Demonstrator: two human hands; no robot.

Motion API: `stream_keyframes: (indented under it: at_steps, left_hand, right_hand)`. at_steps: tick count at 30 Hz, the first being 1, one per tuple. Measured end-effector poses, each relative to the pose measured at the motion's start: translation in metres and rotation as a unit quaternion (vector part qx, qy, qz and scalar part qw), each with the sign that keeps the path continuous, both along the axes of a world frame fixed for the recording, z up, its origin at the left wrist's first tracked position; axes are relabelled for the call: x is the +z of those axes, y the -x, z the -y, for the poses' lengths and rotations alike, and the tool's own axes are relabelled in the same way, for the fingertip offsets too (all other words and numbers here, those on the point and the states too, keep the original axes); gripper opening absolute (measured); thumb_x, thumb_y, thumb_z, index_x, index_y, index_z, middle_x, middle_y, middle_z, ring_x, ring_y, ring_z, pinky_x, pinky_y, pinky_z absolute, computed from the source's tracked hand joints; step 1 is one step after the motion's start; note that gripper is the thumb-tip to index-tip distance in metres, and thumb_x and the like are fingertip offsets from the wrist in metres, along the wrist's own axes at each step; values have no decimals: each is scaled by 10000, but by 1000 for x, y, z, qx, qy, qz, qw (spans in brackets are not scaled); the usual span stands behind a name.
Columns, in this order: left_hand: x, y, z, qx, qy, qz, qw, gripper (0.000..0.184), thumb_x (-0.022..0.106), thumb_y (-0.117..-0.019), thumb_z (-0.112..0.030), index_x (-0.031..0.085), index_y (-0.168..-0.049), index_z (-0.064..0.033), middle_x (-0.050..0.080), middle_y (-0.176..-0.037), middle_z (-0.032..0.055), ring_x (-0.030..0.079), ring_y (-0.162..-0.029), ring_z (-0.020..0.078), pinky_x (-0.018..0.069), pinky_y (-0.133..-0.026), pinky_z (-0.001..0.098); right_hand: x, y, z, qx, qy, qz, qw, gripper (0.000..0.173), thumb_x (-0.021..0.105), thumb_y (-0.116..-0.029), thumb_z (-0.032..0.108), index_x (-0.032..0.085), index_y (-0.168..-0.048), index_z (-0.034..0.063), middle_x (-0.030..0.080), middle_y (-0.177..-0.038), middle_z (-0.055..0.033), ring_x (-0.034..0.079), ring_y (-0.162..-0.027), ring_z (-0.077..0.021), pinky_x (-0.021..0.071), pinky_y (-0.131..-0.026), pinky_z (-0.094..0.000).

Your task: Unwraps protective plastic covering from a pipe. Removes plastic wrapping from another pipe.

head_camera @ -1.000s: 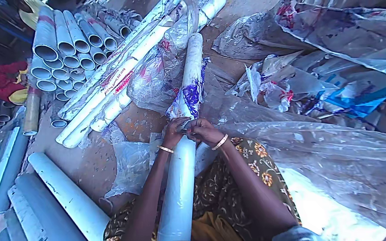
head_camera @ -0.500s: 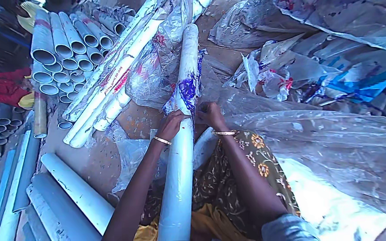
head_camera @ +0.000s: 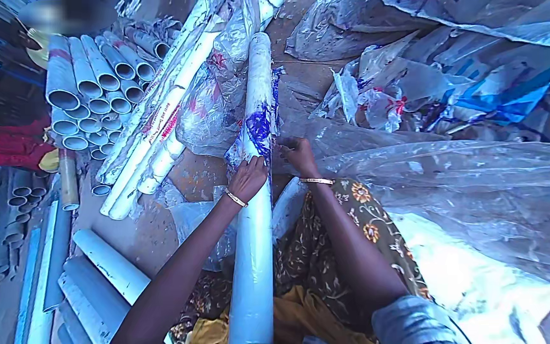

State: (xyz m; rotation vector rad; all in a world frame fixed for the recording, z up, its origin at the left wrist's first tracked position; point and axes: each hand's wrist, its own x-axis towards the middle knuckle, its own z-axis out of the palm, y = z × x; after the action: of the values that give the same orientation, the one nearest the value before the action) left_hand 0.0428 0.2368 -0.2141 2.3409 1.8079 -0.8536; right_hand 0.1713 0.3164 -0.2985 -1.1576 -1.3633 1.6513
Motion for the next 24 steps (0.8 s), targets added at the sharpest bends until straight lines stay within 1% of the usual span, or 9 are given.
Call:
stream_keyframes:
  at_steps: [3, 5, 7, 10, 13, 16, 18, 22, 24]
  left_hand:
    - [6, 3, -4, 59, 70, 19, 996, 225, 505, -1037, -20, 673, -1138, 92, 570, -1317, 272, 499, -1316, 433, 427, -1031, 564]
    - [19, 10, -6, 111, 126, 133, 977, 263, 524, -1063, -90, 676, -1142, 110, 571, -1311, 293, 457, -1344, 451, 382, -1077, 569]
    - [29, 15, -4, 149, 140, 242, 948, 263, 536, -1055, -65, 660, -1168, 138, 600, -1266, 309, 495, -1293, 444, 366, -1115, 525]
    - [25, 23, 9, 139, 47, 266, 953, 236, 490, -1050, 3, 675, -1137, 120, 671, -1154, 285, 621, -1162, 423, 446, -1059, 515]
    - [21, 24, 13, 102, 11, 241, 965, 249, 506, -1031, 21, 701, -1164, 102, 691, -1124, 272, 649, -1116, 427, 479, -1014, 532]
    - [17, 18, 13, 83, 14, 181, 980, 237, 635, -1009, -107, 732, -1091, 93, 691, -1088, 268, 640, -1117, 437, 491, -966, 551]
    - [14, 6, 14, 109, 5, 135, 985, 261, 652, -1010, -164, 749, -1079, 69, 699, -1091, 260, 633, -1134, 430, 475, -968, 555]
    - [-8, -32, 24, 110, -63, 3, 992, 164, 562, -970, 55, 713, -998, 113, 693, -1042, 269, 641, -1098, 434, 435, -979, 562]
    - [-14, -49, 22, 157, -63, -57, 984, 195, 514, -963, 111, 682, -1061, 128, 671, -1113, 277, 610, -1158, 428, 403, -1017, 560]
  right_hand:
    - [-3, 3, -2, -8, 34, -22, 999, 208, 596, -1014, 55, 679, -1177, -44, 705, -1063, -199, 700, -866, -259, 575, -815, -436]
    - [-5, 5, -3, -9, 41, -33, 999, 207, 593, -1017, 56, 675, -1174, -50, 703, -1064, -201, 696, -863, -259, 574, -807, -435]
    - [-5, 5, -5, -14, 46, -41, 998, 205, 588, -1016, 46, 679, -1170, -54, 704, -1063, -200, 692, -859, -252, 571, -807, -429]
    - [-3, 8, -4, -21, 51, -59, 997, 197, 594, -1010, 40, 680, -1153, -66, 702, -1029, -195, 685, -817, -225, 576, -775, -401]
    - [2, 7, -1, -22, 53, -68, 996, 143, 625, -992, 21, 678, -1084, -75, 692, -905, -156, 653, -711, -160, 567, -701, -337]
    - [2, 3, 0, -16, 45, -63, 997, 91, 660, -965, 8, 673, -1007, -71, 670, -776, -100, 626, -622, -112, 559, -650, -290]
    - [2, 2, 0, -15, 40, -68, 997, 86, 653, -968, 10, 670, -995, -70, 658, -755, -86, 613, -608, -97, 549, -640, -277]
    - [3, 4, 2, -15, 39, -73, 996, 102, 625, -983, 17, 672, -1004, -71, 654, -767, -90, 597, -619, -106, 533, -642, -289]
    - [3, 4, 2, -12, 44, -76, 996, 108, 616, -993, 24, 666, -1006, -71, 648, -769, -93, 595, -622, -111, 532, -642, -291]
